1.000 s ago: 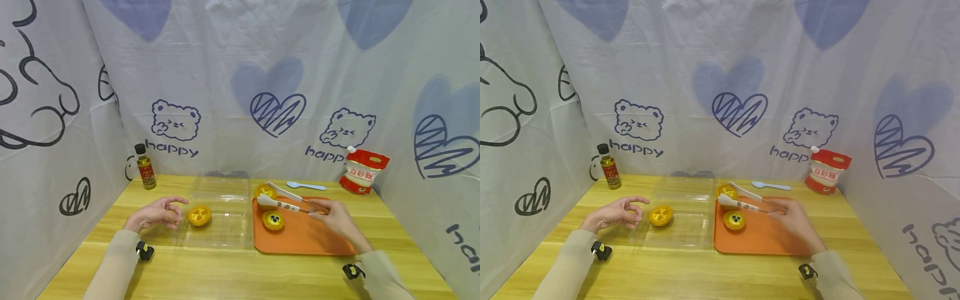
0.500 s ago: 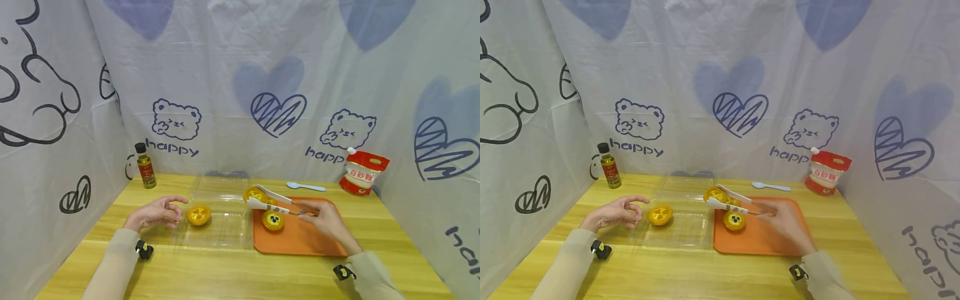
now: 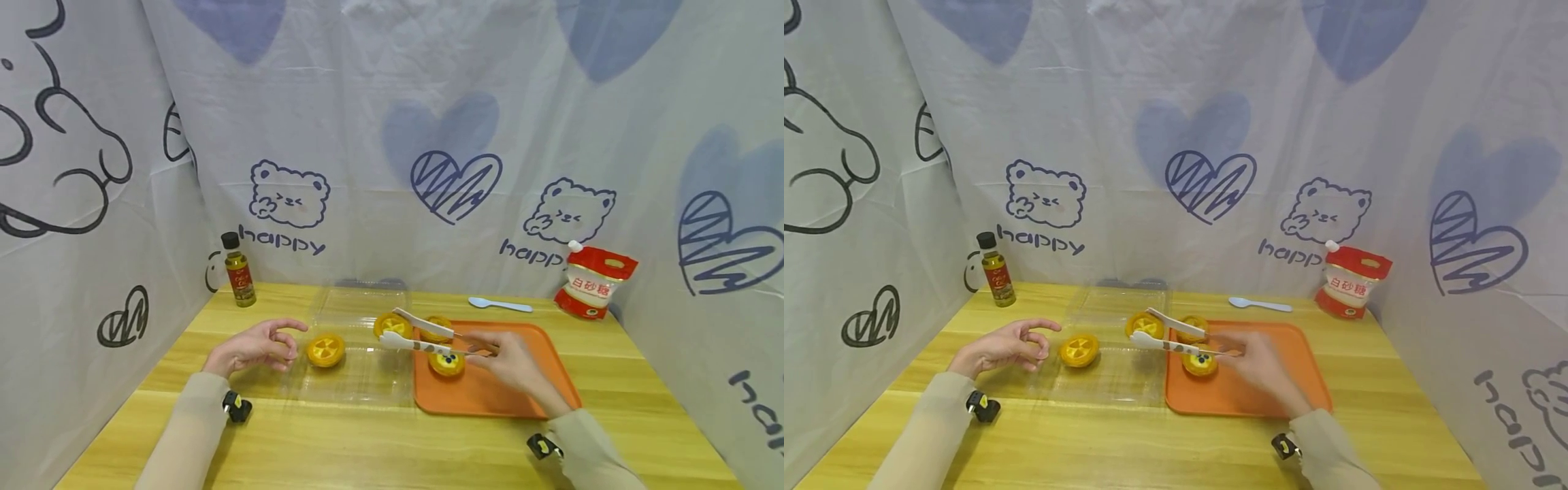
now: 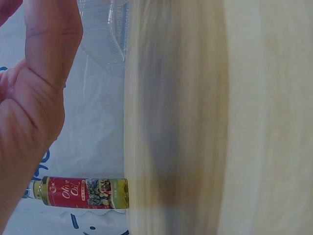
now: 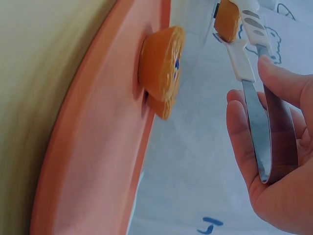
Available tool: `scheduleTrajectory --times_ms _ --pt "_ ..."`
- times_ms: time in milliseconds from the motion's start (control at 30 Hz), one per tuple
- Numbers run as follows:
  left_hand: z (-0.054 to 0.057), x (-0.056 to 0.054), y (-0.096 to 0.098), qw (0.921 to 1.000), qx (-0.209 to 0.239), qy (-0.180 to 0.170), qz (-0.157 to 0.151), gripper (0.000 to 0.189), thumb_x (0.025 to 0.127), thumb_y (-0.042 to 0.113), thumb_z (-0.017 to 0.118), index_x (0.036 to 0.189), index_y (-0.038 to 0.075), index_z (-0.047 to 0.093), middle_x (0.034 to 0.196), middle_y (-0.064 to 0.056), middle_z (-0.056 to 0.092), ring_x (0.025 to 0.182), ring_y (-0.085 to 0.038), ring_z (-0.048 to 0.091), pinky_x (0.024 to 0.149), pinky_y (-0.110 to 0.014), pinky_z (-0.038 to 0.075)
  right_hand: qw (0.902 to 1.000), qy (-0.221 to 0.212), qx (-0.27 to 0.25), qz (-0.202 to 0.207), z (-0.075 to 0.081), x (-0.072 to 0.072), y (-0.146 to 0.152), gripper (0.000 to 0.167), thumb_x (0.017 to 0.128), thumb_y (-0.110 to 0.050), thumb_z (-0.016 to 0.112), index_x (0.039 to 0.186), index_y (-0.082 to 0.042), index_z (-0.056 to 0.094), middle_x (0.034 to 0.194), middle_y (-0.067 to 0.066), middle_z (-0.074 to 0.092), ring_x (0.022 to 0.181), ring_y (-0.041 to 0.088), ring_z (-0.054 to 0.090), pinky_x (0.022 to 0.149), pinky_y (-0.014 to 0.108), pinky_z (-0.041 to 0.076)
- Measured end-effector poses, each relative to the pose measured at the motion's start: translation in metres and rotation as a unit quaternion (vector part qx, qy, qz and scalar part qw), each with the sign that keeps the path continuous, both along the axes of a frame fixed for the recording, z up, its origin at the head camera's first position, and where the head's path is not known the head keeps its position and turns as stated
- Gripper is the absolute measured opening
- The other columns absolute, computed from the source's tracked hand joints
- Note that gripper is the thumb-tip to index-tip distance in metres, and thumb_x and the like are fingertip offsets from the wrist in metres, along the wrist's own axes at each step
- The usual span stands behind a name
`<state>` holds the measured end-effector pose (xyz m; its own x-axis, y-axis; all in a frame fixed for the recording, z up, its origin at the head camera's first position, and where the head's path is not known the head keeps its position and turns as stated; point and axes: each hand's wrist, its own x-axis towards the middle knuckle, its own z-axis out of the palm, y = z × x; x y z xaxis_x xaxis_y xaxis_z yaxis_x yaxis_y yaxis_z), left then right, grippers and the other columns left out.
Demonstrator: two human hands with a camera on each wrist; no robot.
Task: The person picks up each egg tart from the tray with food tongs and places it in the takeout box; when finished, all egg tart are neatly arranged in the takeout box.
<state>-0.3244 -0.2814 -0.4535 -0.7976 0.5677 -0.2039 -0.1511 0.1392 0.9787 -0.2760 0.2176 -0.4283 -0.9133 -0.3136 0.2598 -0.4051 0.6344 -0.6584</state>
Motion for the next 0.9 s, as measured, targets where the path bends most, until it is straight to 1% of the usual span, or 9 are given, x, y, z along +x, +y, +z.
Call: scheduleTrajectory --times_ms 67,167,233,300,400,500,667,733,900 --pt "0.000 0.000 0.001 1.0000 -0.001 0.000 0.001 0.072 0.085 -0.006 0.065 0.146 -0.004 0.026 0.090 -0.007 0.066 0.078 -0.019 0.066 0.072 -0.034 0.062 0.9999 0.012 -0.002 0.005 -0.002 -0.001 -0.005 0.038 0.082 -0.014 0.079 0.120 -0.014 0.071 0.102 0.005 0.076 0.089 0.015 0.072 0.071 0.021 0.057" --pt "0.001 0.001 0.001 1.0000 -0.003 -0.001 0.002 0.073 0.085 -0.005 0.066 0.146 -0.004 0.026 0.091 -0.008 0.066 0.078 -0.019 0.066 0.072 -0.035 0.062 0.9998 0.016 0.000 0.010 -0.003 0.000 -0.011 0.038 0.082 -0.015 0.079 0.119 -0.014 0.072 0.100 0.006 0.076 0.087 0.014 0.072 0.063 0.020 0.054" --pt "0.001 0.001 0.001 1.0000 -0.003 0.000 0.002 0.074 0.084 -0.005 0.066 0.146 -0.004 0.026 0.091 -0.007 0.066 0.078 -0.019 0.066 0.072 -0.035 0.062 0.9999 0.010 0.001 0.008 -0.003 0.001 -0.015 0.038 0.082 -0.016 0.079 0.119 -0.016 0.072 0.099 0.005 0.076 0.085 0.012 0.071 0.058 0.020 0.051" --pt "0.001 0.001 0.001 1.0000 -0.004 0.001 0.002 0.074 0.084 -0.005 0.066 0.146 -0.004 0.026 0.091 -0.007 0.066 0.078 -0.019 0.066 0.072 -0.035 0.062 1.0000 -0.002 0.001 0.005 -0.003 0.002 -0.019 0.038 0.082 -0.017 0.079 0.120 -0.019 0.072 0.099 0.003 0.076 0.085 0.011 0.070 0.054 0.020 0.049" --pt "0.002 0.001 0.001 1.0000 -0.005 0.003 0.002 0.073 0.085 -0.006 0.065 0.146 -0.004 0.026 0.091 -0.007 0.066 0.078 -0.018 0.066 0.072 -0.034 0.062 0.9999 -0.012 0.006 0.002 -0.003 0.003 -0.025 0.038 0.083 -0.018 0.079 0.120 -0.022 0.071 0.101 0.003 0.076 0.079 0.010 0.067 0.051 0.020 0.045" --pt "0.002 0.001 0.001 1.0000 -0.006 0.002 0.001 0.072 0.085 -0.006 0.065 0.146 -0.003 0.026 0.091 -0.007 0.066 0.078 -0.019 0.066 0.072 -0.034 0.062 0.9998 -0.006 0.021 0.003 -0.002 0.003 -0.032 0.037 0.082 -0.019 0.079 0.119 -0.022 0.072 0.103 0.003 0.076 0.079 0.011 0.067 0.055 0.021 0.047" --pt "0.002 0.000 0.001 1.0000 -0.005 0.004 0.000 0.070 0.086 -0.007 0.064 0.145 -0.003 0.028 0.090 -0.007 0.066 0.078 -0.019 0.065 0.071 -0.034 0.062 0.9988 0.007 0.048 -0.010 0.000 0.004 -0.045 0.036 0.081 -0.019 0.079 0.117 -0.020 0.073 0.104 0.002 0.075 0.088 0.014 0.069 0.071 0.026 0.053" --pt "0.002 0.000 0.001 1.0000 -0.004 0.004 -0.001 0.070 0.086 -0.007 0.063 0.145 -0.003 0.027 0.090 -0.007 0.066 0.078 -0.019 0.065 0.071 -0.034 0.062 0.9984 0.000 0.055 -0.013 0.001 0.004 -0.049 0.035 0.082 -0.019 0.078 0.117 -0.020 0.073 0.104 0.001 0.075 0.086 0.013 0.068 0.070 0.028 0.053" --pt "0.003 0.001 0.002 1.0000 -0.006 0.005 -0.003 0.074 0.085 -0.008 0.064 0.146 -0.004 0.024 0.090 -0.006 0.066 0.078 -0.019 0.065 0.072 -0.035 0.062 0.9977 -0.016 0.064 -0.010 0.005 0.005 -0.057 0.035 0.082 -0.019 0.077 0.117 -0.020 0.073 0.101 -0.002 0.075 0.082 0.008 0.065 0.069 0.027 0.051"
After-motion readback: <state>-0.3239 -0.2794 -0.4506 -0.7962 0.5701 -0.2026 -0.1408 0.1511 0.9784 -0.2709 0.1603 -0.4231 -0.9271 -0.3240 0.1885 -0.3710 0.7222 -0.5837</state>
